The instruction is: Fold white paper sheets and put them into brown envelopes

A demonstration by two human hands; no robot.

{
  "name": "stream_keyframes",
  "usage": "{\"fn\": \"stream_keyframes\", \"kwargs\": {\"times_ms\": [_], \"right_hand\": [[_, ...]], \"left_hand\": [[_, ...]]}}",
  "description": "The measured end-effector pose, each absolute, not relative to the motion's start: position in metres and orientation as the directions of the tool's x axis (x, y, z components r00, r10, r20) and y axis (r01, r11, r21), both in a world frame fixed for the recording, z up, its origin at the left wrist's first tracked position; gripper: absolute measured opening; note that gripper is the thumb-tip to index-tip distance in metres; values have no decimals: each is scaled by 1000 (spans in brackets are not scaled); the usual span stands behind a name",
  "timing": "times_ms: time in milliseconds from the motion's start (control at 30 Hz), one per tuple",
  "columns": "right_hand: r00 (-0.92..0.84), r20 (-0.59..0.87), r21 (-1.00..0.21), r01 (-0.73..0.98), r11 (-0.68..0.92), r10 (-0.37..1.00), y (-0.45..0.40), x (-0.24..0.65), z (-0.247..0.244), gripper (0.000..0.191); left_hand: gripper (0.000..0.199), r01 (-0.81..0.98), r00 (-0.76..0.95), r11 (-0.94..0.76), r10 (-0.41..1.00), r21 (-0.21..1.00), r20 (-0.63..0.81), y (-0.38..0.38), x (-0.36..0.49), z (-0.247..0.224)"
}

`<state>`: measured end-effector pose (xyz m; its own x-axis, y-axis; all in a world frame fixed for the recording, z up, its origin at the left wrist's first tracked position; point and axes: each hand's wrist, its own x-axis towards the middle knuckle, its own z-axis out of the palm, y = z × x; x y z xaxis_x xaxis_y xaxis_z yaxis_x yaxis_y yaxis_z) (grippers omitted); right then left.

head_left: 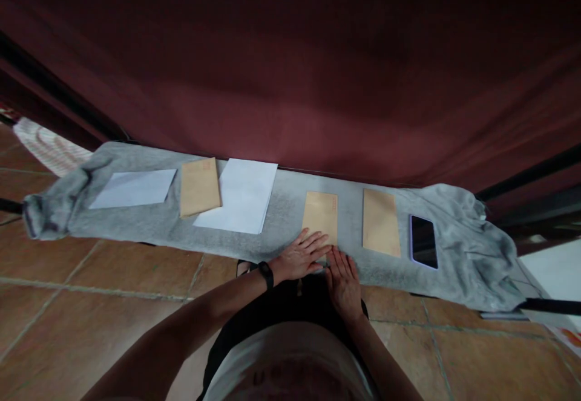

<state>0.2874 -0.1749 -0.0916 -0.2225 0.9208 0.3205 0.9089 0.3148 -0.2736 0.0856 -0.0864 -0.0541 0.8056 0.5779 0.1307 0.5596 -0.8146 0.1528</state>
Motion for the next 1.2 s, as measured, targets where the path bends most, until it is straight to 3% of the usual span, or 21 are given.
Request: {"fn": "stream_keyframes", "kwargs": {"times_ms": [533,767,1067,1200], "right_hand": [[-186,316,-238,934,267,931,-173,292,-90,50],[-152,336,-269,930,249,930,-172,290,-85,49],[199,320,-470,882,-27,926,-146,266,-70,30],[342,242,-732,679,-60,908,-130,267,-66,14]], "left_hand": [[79,447,887,-892,451,63,102,-97,70,-51],[79,483,866,-873,487,59,111,-109,59,-55],[64,622,728,-768,638,151,249,-117,49,-73],[44,683,651,-707,703,183,287,-108,58,-75]]}}
